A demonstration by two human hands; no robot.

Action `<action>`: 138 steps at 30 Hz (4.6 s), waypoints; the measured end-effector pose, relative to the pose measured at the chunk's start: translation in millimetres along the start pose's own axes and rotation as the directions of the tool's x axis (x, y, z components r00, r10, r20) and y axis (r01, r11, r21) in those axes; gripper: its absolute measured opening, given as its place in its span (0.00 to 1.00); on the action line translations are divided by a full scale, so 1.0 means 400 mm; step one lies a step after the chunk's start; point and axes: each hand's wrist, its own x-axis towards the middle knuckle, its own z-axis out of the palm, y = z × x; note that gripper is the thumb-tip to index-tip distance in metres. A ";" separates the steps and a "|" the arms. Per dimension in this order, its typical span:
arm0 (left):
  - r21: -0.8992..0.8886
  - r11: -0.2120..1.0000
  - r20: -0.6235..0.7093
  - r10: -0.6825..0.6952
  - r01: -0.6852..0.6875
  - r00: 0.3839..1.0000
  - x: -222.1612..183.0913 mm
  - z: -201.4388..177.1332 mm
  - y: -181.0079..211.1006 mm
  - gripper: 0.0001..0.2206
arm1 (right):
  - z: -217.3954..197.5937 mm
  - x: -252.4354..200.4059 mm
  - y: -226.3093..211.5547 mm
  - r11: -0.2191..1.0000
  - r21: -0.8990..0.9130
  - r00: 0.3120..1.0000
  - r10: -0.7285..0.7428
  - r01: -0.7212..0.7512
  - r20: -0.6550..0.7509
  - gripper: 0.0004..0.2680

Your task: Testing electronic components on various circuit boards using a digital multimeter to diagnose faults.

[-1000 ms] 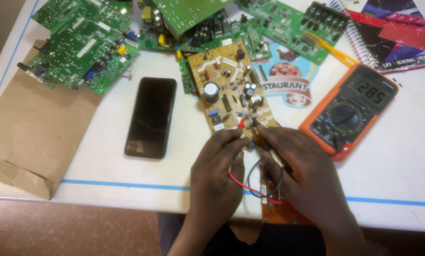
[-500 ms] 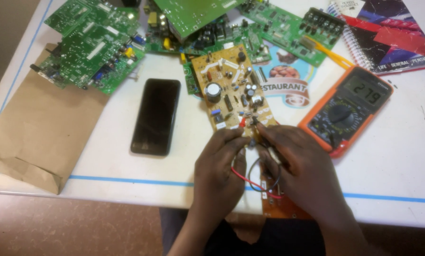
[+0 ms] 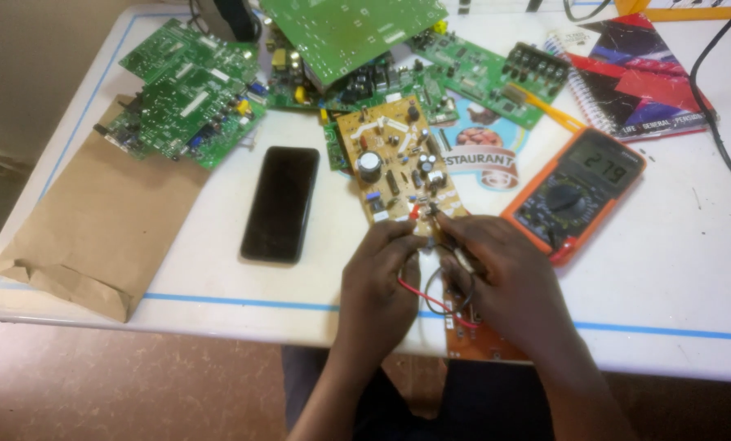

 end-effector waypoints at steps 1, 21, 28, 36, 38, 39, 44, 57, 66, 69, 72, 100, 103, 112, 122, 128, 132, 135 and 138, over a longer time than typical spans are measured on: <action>-0.004 1.000 -0.003 -0.016 0.016 1.000 -0.001 0.001 0.000 0.09 | 0.000 -0.001 0.000 1.000 -0.002 1.000 -0.003 0.003 -0.001 0.17; -0.269 0.963 0.004 -0.001 0.002 1.000 0.013 -0.007 0.002 0.11 | -0.017 0.012 -0.063 0.964 0.239 0.991 -0.098 0.117 -0.088 0.08; -0.379 0.921 -0.038 -0.107 0.085 0.994 0.019 -0.021 0.032 0.04 | -0.008 0.013 -0.041 0.978 0.208 0.997 0.020 -0.003 -0.081 0.12; -0.423 0.903 0.015 -0.073 0.072 0.997 0.021 -0.038 0.041 0.01 | 0.015 -0.005 0.002 0.997 0.064 0.991 0.039 -0.031 -0.129 0.07; -0.417 0.904 -0.052 -0.129 0.096 0.990 0.025 -0.036 0.047 0.06 | 0.013 -0.012 0.010 0.989 0.132 0.974 0.093 -0.066 -0.207 0.04; -0.417 0.904 -0.052 -0.128 0.095 0.990 0.021 -0.033 0.044 0.06 | 0.009 -0.013 0.010 0.989 0.132 0.974 0.093 -0.066 -0.208 0.04; -0.156 0.987 -0.177 -0.069 0.041 0.982 0.003 -0.023 0.035 0.11 | 0.018 -0.039 0.021 0.913 0.219 0.916 0.377 -0.343 -0.139 0.07; -0.089 0.983 0.085 0.169 -0.161 0.982 -0.017 0.004 0.007 0.16 | -0.017 -0.007 -0.038 0.910 0.274 0.930 0.351 -0.310 -0.113 0.09; 0.135 0.990 -0.285 0.067 -0.029 0.956 0.027 -0.019 -0.023 0.05 | -0.012 -0.007 -0.007 0.921 0.366 0.934 0.242 -0.136 -0.262 0.09; 0.014 1.000 -0.282 -0.007 0.012 0.959 0.051 -0.019 0.012 0.06 | -0.014 0.014 -0.015 0.959 0.259 0.929 0.194 -0.113 -0.314 0.06; -0.013 1.000 -0.209 0.011 -0.015 0.978 0.045 0.005 0.005 0.06 | -0.019 0.027 -0.016 0.928 0.322 0.935 0.269 -0.188 -0.229 0.09; 0.089 0.996 -0.099 -0.019 0.028 0.995 0.016 0.022 -0.020 0.10 | 0.012 0.011 -0.002 0.998 0.055 1.000 0.018 -0.017 -0.025 0.17; 0.078 0.997 -0.099 -0.013 0.021 0.995 0.018 0.022 -0.017 0.10 | 0.011 0.010 0.000 0.999 0.052 0.999 0.004 -0.002 -0.034 0.16; 0.067 0.998 -0.110 -0.001 0.008 0.994 0.017 0.022 -0.021 0.10 | 0.013 0.011 -0.002 1.000 0.024 1.000 -0.010 0.010 -0.004 0.16; 0.095 0.995 -0.091 0.004 0.005 0.996 0.017 0.023 -0.021 0.10 | 0.009 0.009 -0.004 1.000 -0.011 1.000 -0.011 0.011 0.010 0.16; 0.064 0.998 -0.101 0.005 0.001 0.995 0.018 0.024 -0.022 0.10 | 0.008 0.012 -0.005 1.000 -0.011 1.000 -0.007 0.007 0.001 0.16; 0.058 0.998 -0.110 -0.003 0.010 0.994 0.017 0.023 -0.019 0.10 | 0.007 0.008 -0.006 1.000 -0.001 1.000 -0.013 0.013 -0.001 0.16; 0.059 0.998 -0.115 -0.002 0.009 0.993 0.013 0.020 -0.018 0.10 | 0.006 -0.002 -0.007 0.999 0.035 0.999 0.019 -0.017 -0.045 0.15; 0.032 1.000 -0.138 0.005 0.000 0.990 0.009 0.017 -0.015 0.08 | 0.005 -0.002 -0.011 0.992 0.119 0.984 0.048 -0.027 -0.173 0.12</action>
